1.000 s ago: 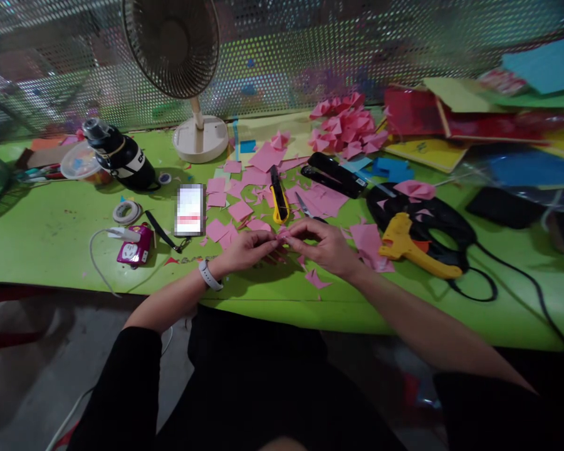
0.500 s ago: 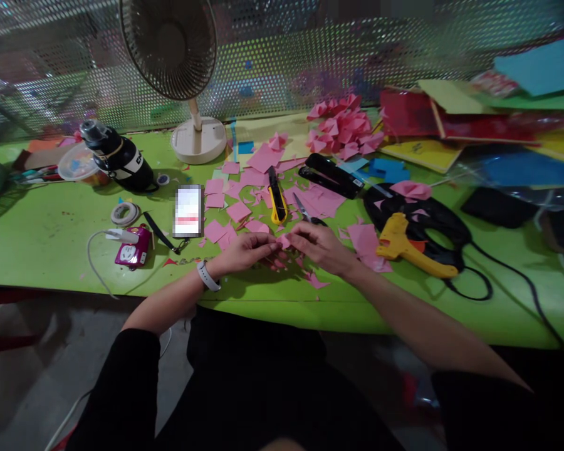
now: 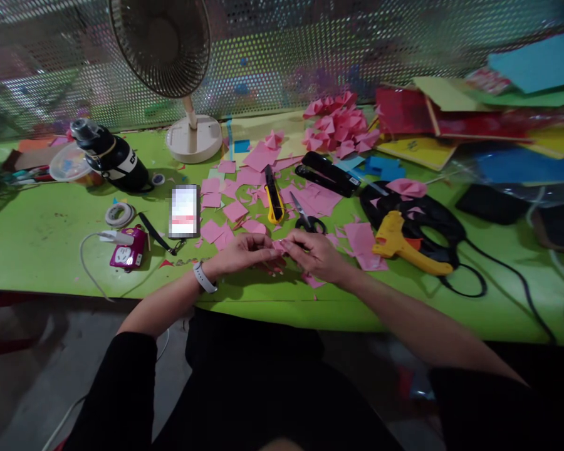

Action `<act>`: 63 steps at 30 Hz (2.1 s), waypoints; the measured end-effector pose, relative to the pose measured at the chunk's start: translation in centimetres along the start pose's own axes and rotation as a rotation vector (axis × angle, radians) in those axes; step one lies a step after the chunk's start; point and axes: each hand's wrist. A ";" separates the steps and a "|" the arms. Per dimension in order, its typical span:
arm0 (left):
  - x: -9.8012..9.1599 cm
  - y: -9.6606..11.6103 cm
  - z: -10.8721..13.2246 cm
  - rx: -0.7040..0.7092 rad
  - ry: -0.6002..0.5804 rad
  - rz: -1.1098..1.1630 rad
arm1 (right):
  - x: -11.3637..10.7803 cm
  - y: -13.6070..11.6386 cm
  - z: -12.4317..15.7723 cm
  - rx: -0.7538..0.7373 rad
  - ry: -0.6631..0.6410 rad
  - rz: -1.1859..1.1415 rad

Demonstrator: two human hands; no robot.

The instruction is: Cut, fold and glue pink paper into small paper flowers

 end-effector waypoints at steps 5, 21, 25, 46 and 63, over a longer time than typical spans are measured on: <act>-0.2 -0.2 -0.2 0.006 -0.025 -0.038 | -0.1 -0.2 0.2 0.020 -0.021 -0.002; -0.2 0.2 0.0 0.118 -0.033 -0.218 | -0.2 -0.5 0.2 -0.037 0.022 0.059; 0.0 -0.2 0.0 0.194 0.060 -0.247 | -0.1 -0.7 0.2 -0.017 0.040 0.076; -0.7 -0.4 -0.7 0.181 0.322 -0.002 | -4.4 3.0 -2.1 0.493 -0.047 0.919; -1.1 -0.8 -1.3 0.191 0.325 0.181 | -5.9 2.8 -0.9 0.668 0.149 -0.123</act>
Point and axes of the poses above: each hand's wrist, its own z-axis away from the middle knuckle, its own x-axis out of the palm, y = z × x, and after that the axes turned 8 degrees about y, right-handed
